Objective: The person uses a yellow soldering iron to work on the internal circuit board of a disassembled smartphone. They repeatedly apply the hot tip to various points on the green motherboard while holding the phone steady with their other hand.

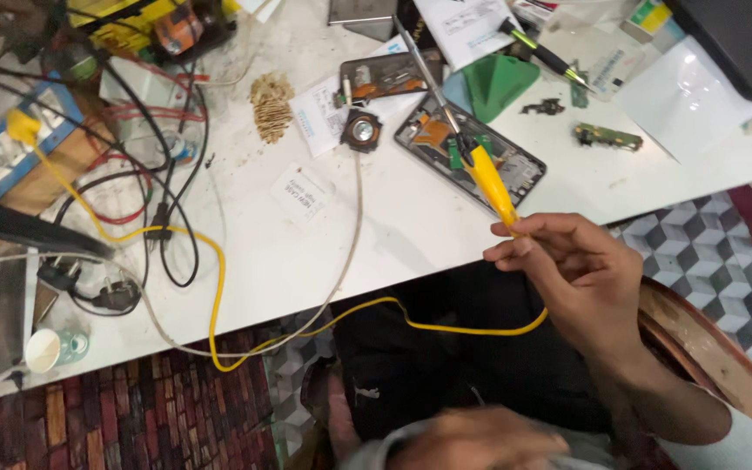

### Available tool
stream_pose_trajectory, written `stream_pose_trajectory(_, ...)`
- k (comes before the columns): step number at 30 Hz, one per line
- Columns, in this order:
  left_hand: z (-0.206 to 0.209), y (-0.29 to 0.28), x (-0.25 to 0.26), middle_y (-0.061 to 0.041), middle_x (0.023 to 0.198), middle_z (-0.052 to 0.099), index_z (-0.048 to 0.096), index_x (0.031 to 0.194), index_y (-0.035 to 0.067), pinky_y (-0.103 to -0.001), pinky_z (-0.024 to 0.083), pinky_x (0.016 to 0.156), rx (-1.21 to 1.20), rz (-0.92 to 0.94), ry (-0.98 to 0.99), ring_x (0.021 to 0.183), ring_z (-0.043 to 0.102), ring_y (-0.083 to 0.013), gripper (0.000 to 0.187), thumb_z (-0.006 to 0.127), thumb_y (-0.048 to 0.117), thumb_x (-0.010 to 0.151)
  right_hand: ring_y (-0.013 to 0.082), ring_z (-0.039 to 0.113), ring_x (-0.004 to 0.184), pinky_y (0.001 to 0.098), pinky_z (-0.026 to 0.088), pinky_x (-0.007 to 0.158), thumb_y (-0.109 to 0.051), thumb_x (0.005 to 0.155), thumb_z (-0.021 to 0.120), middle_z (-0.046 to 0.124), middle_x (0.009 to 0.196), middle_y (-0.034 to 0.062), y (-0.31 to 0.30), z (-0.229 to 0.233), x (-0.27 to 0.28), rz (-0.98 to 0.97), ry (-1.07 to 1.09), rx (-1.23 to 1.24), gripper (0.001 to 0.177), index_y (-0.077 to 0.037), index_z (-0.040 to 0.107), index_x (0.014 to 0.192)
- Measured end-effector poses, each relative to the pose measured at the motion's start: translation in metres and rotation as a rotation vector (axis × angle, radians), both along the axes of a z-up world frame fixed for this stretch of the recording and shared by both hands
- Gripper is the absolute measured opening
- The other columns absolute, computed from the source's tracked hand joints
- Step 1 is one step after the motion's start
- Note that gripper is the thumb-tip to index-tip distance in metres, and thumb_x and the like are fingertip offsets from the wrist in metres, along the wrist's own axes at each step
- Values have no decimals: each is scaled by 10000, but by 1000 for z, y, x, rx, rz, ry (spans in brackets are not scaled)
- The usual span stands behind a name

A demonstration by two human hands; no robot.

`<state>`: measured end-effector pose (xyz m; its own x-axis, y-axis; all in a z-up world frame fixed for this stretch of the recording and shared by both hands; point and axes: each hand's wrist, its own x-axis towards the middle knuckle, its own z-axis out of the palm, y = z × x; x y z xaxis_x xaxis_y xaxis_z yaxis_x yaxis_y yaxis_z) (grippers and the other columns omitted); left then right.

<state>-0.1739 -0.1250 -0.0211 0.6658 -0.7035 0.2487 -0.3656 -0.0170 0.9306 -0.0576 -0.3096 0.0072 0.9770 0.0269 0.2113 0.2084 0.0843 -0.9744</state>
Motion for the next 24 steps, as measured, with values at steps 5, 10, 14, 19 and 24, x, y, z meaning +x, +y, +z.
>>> stream_pose_trajectory(5,43,5,70,-109,1099,742,673,1205,-4,-281,582,821,-32,636,49,913,722,-150,232,649,52,981,223,767,953,325,643,825,53,1005,591,741,1127,206,-23,-12,-5,17,-30,92,215,81,594,1218)
stream_pose_trajectory(10,46,-41,116,-66,1131,701,609,1317,-28,-250,538,870,-401,449,429,1003,652,-97,310,605,117,1043,220,756,906,333,646,796,37,1010,594,738,1077,195,-26,-30,-15,14,-17,151,213,84,595,1218)
stream_pose_trajectory(14,33,-51,120,-99,1096,721,653,1233,-83,-276,536,868,-504,445,577,973,655,-128,275,620,129,1060,233,754,964,361,634,857,9,1029,565,726,1117,207,-35,-46,-19,80,-37,175,245,83,578,1263)
stream_pose_trajectory(19,28,-42,121,-114,1041,693,658,1244,-106,-300,509,826,-645,310,715,909,609,-139,275,633,143,1129,288,718,1134,423,586,1008,3,1017,473,685,1245,254,-51,-53,-16,326,-52,370,347,72,556,1346)
stream_pose_trajectory(24,37,-44,122,-100,1119,713,649,1222,-79,-257,508,992,-564,421,653,1061,656,-108,261,631,121,1055,217,690,993,360,574,845,-52,930,694,671,1164,192,-45,-54,8,20,-401,-289,444,14,549,1345)
